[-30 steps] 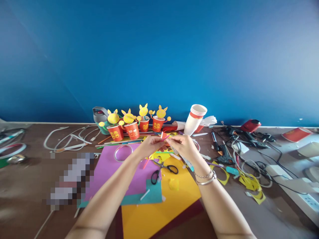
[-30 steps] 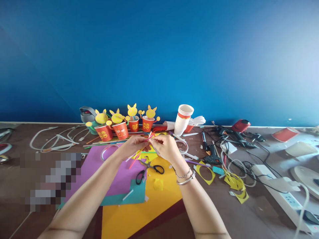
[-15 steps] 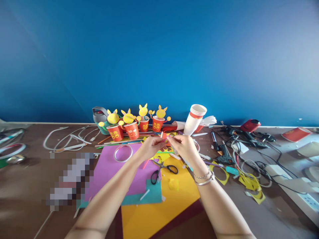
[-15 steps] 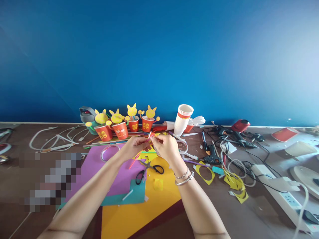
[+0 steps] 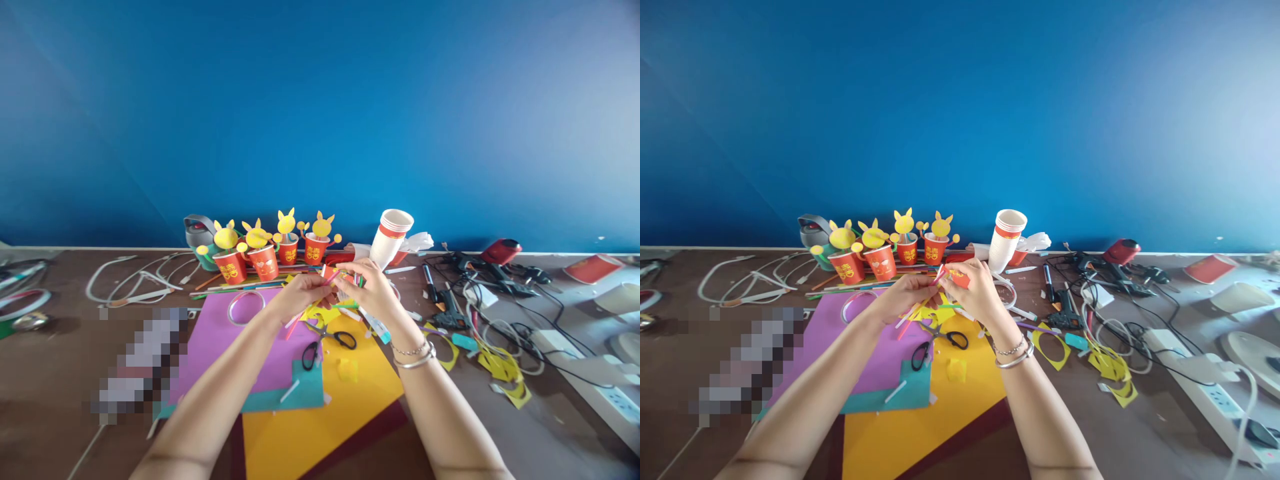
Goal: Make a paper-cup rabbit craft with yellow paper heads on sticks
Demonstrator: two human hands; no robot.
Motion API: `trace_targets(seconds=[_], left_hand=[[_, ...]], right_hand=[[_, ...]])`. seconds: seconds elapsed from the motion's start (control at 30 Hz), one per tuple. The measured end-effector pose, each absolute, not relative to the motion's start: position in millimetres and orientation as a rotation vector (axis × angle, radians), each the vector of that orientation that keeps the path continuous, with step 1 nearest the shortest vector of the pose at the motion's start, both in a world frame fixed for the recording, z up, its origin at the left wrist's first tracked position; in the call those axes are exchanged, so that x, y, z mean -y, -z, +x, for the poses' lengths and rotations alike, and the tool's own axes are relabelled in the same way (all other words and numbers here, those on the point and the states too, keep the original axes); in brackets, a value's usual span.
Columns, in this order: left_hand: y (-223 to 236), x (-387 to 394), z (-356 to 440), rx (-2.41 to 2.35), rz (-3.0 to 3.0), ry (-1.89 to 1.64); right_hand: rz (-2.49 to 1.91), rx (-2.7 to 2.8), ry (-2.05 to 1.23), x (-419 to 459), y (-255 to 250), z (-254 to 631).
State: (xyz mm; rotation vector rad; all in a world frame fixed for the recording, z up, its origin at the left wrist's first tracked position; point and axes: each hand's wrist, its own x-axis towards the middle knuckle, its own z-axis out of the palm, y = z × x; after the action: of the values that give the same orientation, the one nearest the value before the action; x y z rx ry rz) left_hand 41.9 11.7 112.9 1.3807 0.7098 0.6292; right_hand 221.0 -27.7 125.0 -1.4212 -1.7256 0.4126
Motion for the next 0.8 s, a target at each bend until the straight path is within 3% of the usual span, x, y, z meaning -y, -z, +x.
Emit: trace_targets(seconds=[0.27, 0.5, 0.8], left_hand=[[-117.8, -14.7, 37.1, -0.756, 1.547, -0.638], [-118.5, -13.0, 36.8, -0.850, 1.747, -0.700], [-124.4, -11.3, 34.5, -0.874, 1.787, -0.724]], right_hand=[[-1.364, 1.641, -0.883, 25.8, -123.4, 223.7], [-1.392, 1.628, -0.624, 23.0, -115.8, 217.5], [-1.172, 1.564, -0.999, 24.3, -115.9, 213.6]])
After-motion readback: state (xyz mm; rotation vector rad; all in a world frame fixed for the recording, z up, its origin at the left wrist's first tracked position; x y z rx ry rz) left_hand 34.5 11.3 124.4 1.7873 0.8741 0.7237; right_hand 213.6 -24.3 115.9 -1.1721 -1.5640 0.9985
